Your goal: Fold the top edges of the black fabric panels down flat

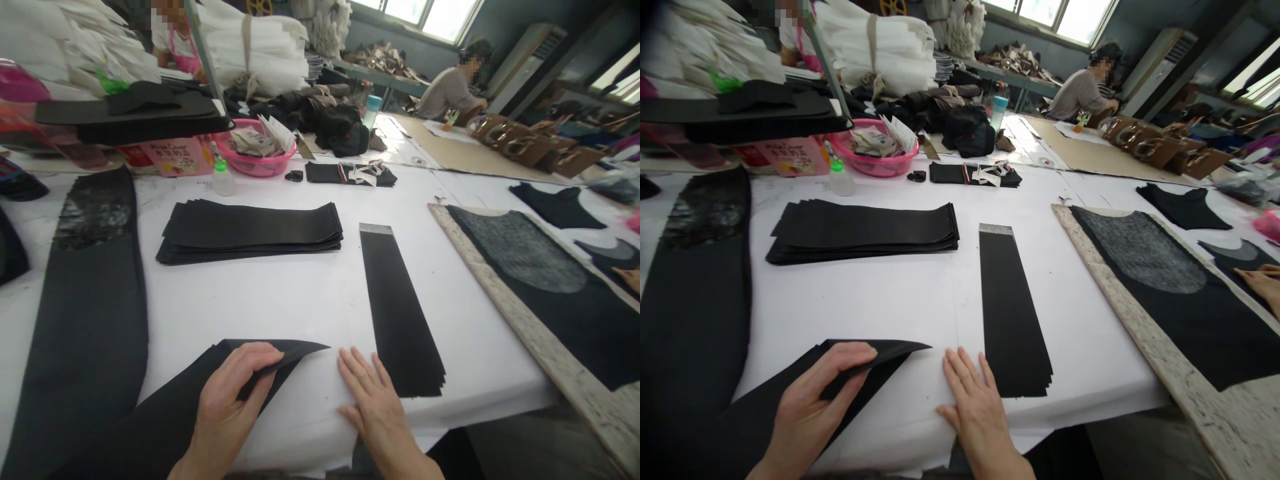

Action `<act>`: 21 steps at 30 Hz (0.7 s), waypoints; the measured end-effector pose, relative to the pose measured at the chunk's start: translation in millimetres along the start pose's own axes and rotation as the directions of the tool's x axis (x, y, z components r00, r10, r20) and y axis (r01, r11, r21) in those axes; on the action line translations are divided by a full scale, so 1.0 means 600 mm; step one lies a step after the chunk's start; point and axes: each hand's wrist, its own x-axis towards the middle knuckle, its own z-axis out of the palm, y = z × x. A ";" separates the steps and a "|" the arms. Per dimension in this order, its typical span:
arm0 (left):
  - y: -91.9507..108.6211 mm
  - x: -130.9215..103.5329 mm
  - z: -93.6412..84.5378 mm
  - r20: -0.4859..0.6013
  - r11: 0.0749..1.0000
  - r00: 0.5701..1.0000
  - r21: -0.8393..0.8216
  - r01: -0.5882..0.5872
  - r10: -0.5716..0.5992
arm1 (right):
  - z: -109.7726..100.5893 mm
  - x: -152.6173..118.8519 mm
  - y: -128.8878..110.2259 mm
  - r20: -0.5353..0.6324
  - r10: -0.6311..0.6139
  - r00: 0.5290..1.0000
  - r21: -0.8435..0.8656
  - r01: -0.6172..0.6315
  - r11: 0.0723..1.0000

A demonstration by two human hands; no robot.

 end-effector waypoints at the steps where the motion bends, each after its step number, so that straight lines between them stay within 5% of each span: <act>1: 0.002 -0.001 -0.001 -0.003 1.000 1.000 0.000 0.002 -0.002 | 0.002 0.014 0.003 0.005 0.028 1.000 0.004 -0.028 1.000; 4: 0.005 -0.004 -0.004 -0.009 1.000 1.000 -0.001 0.016 -0.016 | 0.009 0.021 0.004 -0.015 0.046 0.999 0.014 -0.046 0.999; 11: -0.003 -0.007 0.000 -0.016 1.000 1.000 -0.003 0.008 -0.008 | -0.021 -0.067 -0.011 -0.096 -0.161 0.982 0.173 0.176 0.969; 14: -0.002 -0.007 0.001 -0.016 1.000 1.000 -0.006 -0.008 0.008 | -0.045 -0.058 -0.011 -0.143 0.048 0.989 0.330 0.002 0.944; 17: 0.002 -0.008 -0.001 -0.018 1.000 1.000 0.010 -0.006 0.007 | -0.053 -0.024 -0.009 -0.111 0.310 0.944 0.473 -0.224 0.852; 21: 0.008 -0.011 -0.003 -0.018 1.000 1.000 0.024 0.010 -0.010 | -0.044 0.014 -0.008 -0.047 0.382 0.923 0.486 -0.313 0.816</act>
